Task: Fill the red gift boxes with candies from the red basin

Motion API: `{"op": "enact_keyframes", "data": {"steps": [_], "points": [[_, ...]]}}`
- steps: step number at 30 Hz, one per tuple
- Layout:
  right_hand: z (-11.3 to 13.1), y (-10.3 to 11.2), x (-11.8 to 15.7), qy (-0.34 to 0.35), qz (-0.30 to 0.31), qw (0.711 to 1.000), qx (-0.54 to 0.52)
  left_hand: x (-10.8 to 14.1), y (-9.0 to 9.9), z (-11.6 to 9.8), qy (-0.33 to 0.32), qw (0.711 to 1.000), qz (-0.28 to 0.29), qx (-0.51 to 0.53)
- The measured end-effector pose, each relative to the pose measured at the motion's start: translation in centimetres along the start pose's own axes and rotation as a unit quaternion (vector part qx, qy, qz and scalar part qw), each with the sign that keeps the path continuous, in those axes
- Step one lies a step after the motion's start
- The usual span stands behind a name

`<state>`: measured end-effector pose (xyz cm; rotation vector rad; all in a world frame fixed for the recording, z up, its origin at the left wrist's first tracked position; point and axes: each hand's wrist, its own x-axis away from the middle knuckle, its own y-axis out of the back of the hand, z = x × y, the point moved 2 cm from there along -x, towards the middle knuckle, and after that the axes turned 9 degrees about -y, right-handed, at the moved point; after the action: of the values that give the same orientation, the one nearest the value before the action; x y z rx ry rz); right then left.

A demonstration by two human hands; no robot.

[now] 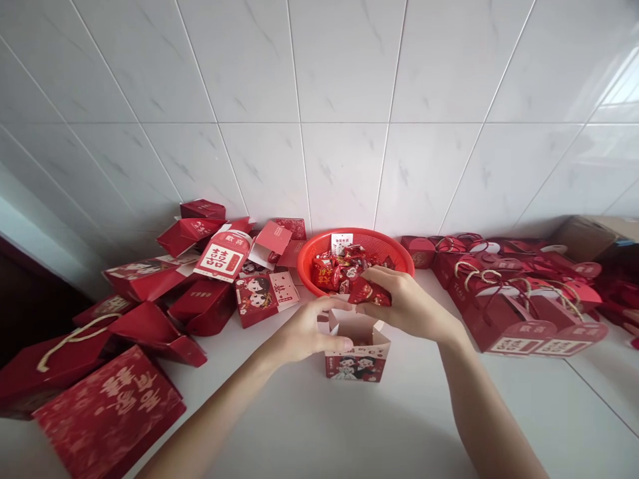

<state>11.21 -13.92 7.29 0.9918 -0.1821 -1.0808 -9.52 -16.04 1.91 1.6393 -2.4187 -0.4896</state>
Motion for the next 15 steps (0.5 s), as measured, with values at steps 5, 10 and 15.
{"op": "enact_keyframes", "data": {"steps": [5,10,15], "points": [[0.0,-0.6,0.0,-0.018,0.101,0.994,-0.029,-0.2,0.0,0.1,-0.031,0.999,0.03,0.007],[0.4,-1.6,0.0,-0.011,0.142,0.99,-0.011,-0.2,0.0,0.0,-0.04,0.999,0.03,0.011],[0.3,-1.6,-0.3,-0.004,0.051,0.994,-0.095,0.0,0.0,0.1,-0.018,0.999,0.026,0.006]]}}
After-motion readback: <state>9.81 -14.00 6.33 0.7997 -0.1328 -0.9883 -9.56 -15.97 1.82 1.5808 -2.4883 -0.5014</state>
